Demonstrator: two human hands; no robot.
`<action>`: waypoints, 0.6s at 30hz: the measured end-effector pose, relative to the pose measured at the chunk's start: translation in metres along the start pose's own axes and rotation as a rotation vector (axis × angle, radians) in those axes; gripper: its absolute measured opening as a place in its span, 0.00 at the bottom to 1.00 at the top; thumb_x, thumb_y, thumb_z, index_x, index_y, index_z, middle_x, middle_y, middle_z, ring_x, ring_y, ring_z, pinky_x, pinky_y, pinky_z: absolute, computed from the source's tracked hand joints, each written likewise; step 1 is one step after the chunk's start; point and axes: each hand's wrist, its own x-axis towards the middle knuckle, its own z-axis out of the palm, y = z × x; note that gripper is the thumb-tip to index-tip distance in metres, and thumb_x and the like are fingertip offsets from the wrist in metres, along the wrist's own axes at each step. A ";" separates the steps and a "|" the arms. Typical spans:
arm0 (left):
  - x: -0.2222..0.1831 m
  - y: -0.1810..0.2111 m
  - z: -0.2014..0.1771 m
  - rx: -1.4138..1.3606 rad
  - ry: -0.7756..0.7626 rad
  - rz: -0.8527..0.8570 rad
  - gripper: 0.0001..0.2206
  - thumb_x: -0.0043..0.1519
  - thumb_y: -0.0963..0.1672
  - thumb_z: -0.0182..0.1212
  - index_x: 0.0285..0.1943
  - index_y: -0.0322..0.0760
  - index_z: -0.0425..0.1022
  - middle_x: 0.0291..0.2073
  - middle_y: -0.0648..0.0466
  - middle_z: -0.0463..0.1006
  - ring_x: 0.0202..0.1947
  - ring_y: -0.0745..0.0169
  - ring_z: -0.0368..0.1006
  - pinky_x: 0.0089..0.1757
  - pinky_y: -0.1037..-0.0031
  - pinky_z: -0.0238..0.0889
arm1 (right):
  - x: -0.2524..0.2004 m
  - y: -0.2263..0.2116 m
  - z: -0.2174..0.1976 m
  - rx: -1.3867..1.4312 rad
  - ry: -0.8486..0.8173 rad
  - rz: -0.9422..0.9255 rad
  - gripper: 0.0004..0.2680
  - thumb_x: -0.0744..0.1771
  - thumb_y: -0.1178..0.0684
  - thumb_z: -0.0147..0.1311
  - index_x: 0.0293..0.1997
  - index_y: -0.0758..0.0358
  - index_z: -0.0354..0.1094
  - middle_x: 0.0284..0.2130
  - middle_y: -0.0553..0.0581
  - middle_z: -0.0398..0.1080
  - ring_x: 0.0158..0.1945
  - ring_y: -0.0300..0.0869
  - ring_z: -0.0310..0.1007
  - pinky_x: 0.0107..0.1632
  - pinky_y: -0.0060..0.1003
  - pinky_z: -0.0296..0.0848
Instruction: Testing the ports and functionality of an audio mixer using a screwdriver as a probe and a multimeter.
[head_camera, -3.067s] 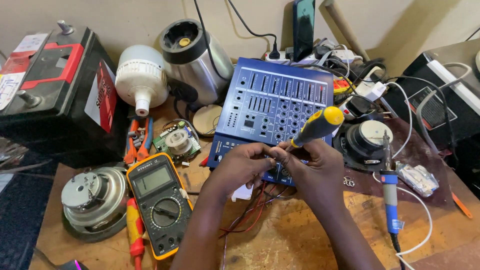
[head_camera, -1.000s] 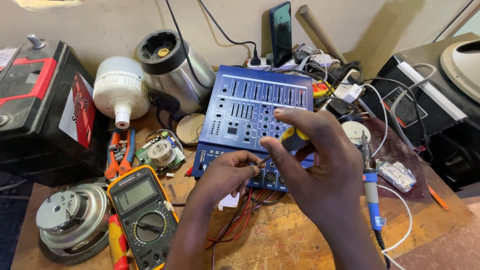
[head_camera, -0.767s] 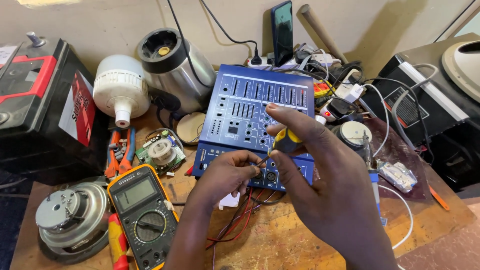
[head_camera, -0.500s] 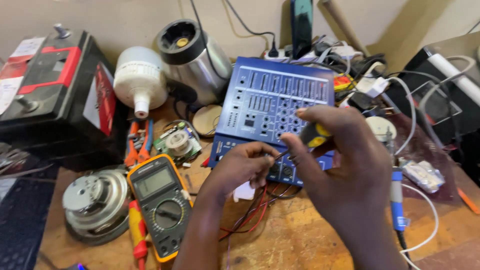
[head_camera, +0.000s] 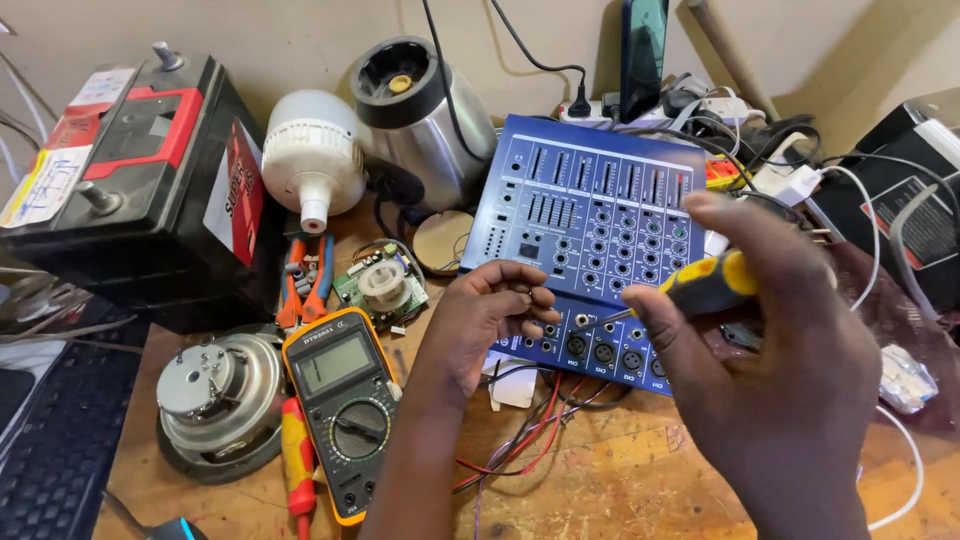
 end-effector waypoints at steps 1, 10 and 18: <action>0.001 -0.002 0.000 -0.001 0.000 -0.001 0.08 0.67 0.33 0.57 0.51 0.24 0.79 0.37 0.39 0.84 0.35 0.44 0.84 0.33 0.70 0.75 | 0.001 -0.001 -0.002 -0.001 -0.001 0.000 0.24 0.68 0.49 0.76 0.69 0.52 0.65 0.57 0.50 0.80 0.44 0.42 0.84 0.47 0.44 0.74; 0.006 -0.012 0.001 -0.008 -0.001 0.014 0.11 0.62 0.31 0.62 0.52 0.24 0.80 0.40 0.37 0.86 0.37 0.51 0.82 0.43 0.69 0.79 | -0.009 0.003 0.011 0.191 -0.034 0.049 0.20 0.68 0.52 0.70 0.63 0.52 0.62 0.45 0.48 0.82 0.75 0.47 0.75 0.53 0.41 0.81; -0.001 -0.006 0.013 0.083 0.012 -0.051 0.12 0.61 0.32 0.64 0.52 0.24 0.81 0.42 0.36 0.87 0.38 0.50 0.84 0.42 0.70 0.81 | 0.009 0.012 -0.006 0.648 -0.034 0.361 0.14 0.67 0.63 0.65 0.59 0.66 0.70 0.39 0.58 0.76 0.40 0.40 0.78 0.45 0.31 0.80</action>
